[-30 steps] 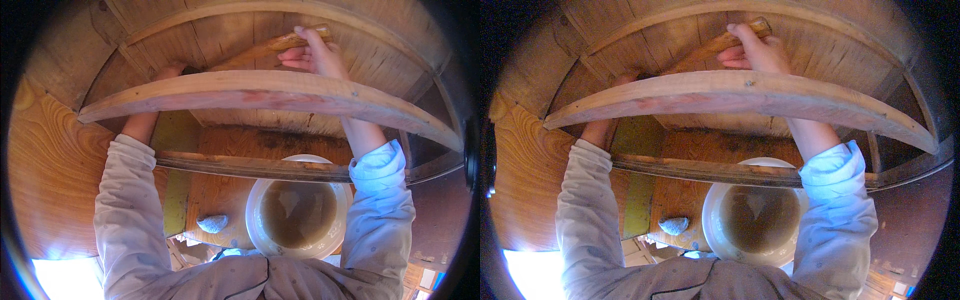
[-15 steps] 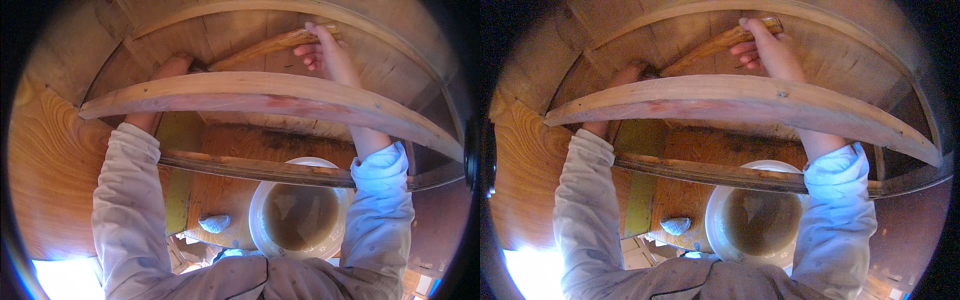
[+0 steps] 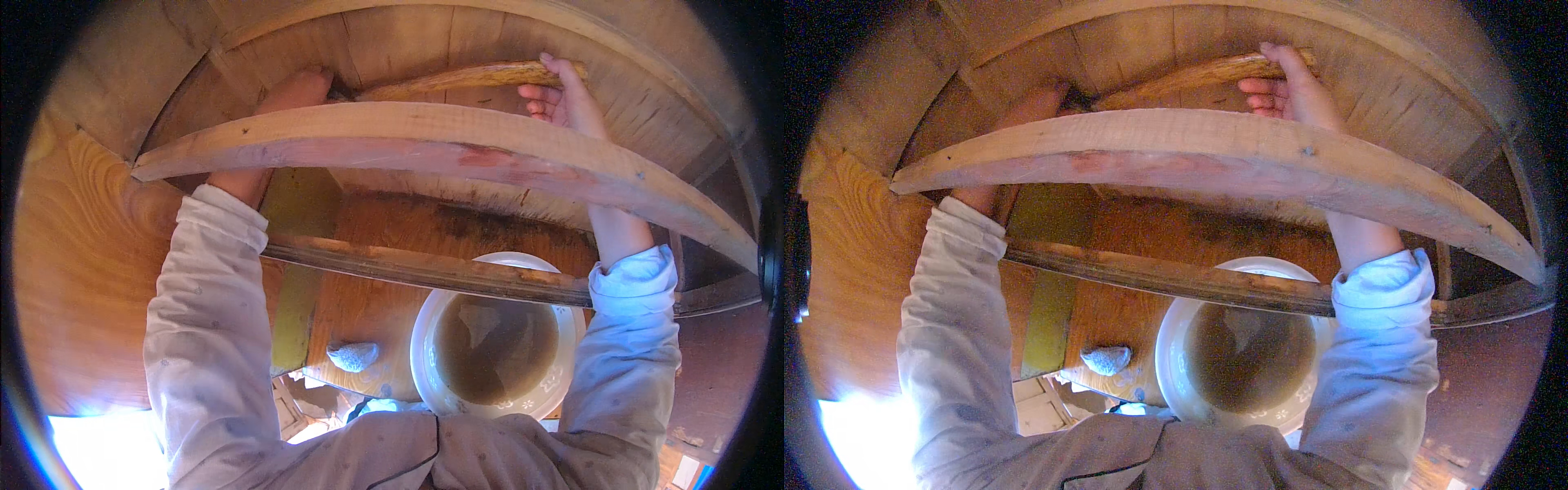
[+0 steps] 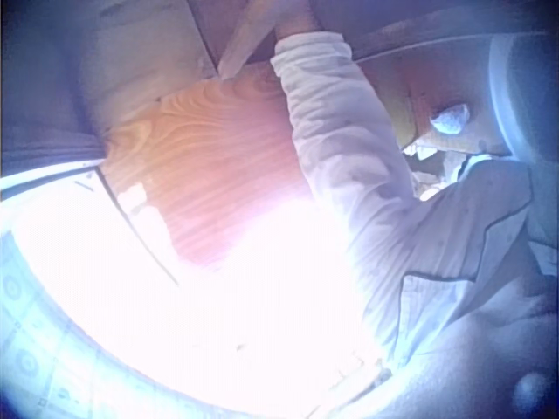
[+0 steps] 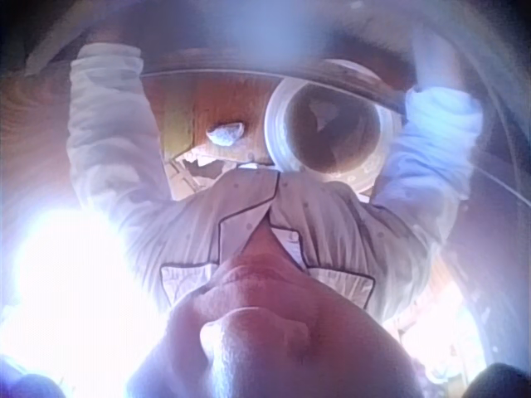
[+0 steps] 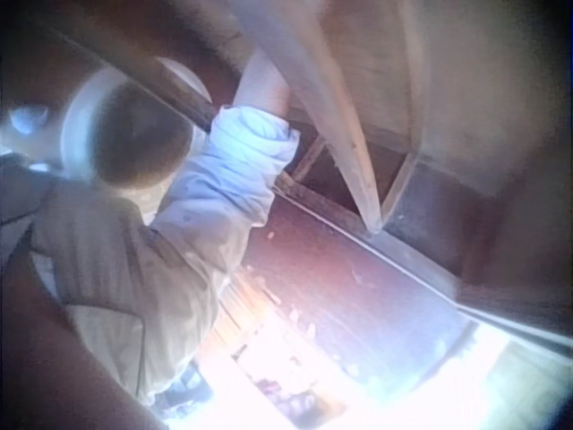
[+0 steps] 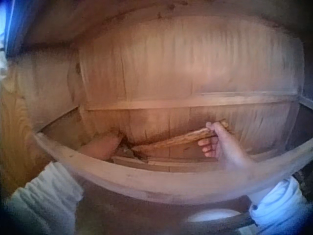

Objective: The person adjusts a curved wooden support inside a cabinet by hand and using the claw of a hammer, while a bowl of liquid sits on the base of the cabinet.

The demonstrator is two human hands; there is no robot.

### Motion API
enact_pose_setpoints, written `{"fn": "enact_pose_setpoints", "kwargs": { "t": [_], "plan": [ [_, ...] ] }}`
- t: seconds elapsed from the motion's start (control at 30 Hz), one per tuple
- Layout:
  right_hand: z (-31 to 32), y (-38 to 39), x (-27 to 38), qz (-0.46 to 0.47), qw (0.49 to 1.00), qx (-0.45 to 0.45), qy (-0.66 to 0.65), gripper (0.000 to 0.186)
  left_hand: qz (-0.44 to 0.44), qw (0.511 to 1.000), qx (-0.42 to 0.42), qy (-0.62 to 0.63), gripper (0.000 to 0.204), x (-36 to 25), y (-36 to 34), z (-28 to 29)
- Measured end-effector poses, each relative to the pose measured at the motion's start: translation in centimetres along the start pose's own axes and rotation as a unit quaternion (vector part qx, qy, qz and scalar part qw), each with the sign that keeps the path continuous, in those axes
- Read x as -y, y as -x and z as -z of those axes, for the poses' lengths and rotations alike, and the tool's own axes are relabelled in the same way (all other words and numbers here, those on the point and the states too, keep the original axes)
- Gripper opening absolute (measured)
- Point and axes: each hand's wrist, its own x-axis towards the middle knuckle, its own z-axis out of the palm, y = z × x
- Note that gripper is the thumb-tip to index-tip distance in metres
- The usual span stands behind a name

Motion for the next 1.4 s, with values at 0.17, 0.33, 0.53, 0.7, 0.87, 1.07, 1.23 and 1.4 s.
{"fn": "enact_pose_setpoints", "kwargs": {
  "t": [0.17,0.33,0.53,0.7,0.87,1.07,1.23,1.4],
  "plan": [
    [-0.1,1.1,0.6,0.003,1.0,0.008,0.004,0.061,-0.004,0.993,0.036,-0.115,0.038,1.0,-0.8,-0.8],
    [0.7,1.4,1.8,-0.005,0.994,0.013,0.105,0.068,0.045,0.995,0.0,-0.094,0.038,2.6,-1.0,-3.0],
    [1.2,2.0,2.3,0.006,0.983,0.019,0.182,0.066,0.105,0.965,-0.023,0.239,0.05,3.7,-0.5,-4.9],
    [2.5,1.5,0.7,0.056,0.967,0.011,0.248,0.051,0.027,0.992,-0.113,0.044,0.052,7.1,-1.1,-7.3],
    [3.9,3.9,-1.2,0.098,0.975,0.045,0.195,0.041,0.035,0.974,-0.13,0.182,0.041,3.7,0.1,-6.4],
    [11.7,2.8,-5.4,0.159,0.963,0.172,0.132,0.035,0.004,0.976,-0.164,0.143,0.041,3.4,2.7,-7.6],
    [10.7,1.8,-6.5,0.214,0.92,0.01,0.329,0.034,0.027,0.97,-0.112,0.213,0.042,6.3,3.7,-10.0],
    [1.0,4.0,0.6,0.112,0.965,-0.025,0.234,0.039,0.026,0.92,-0.102,0.377,0.046,5.8,2.5,-8.9]
  ]
}}
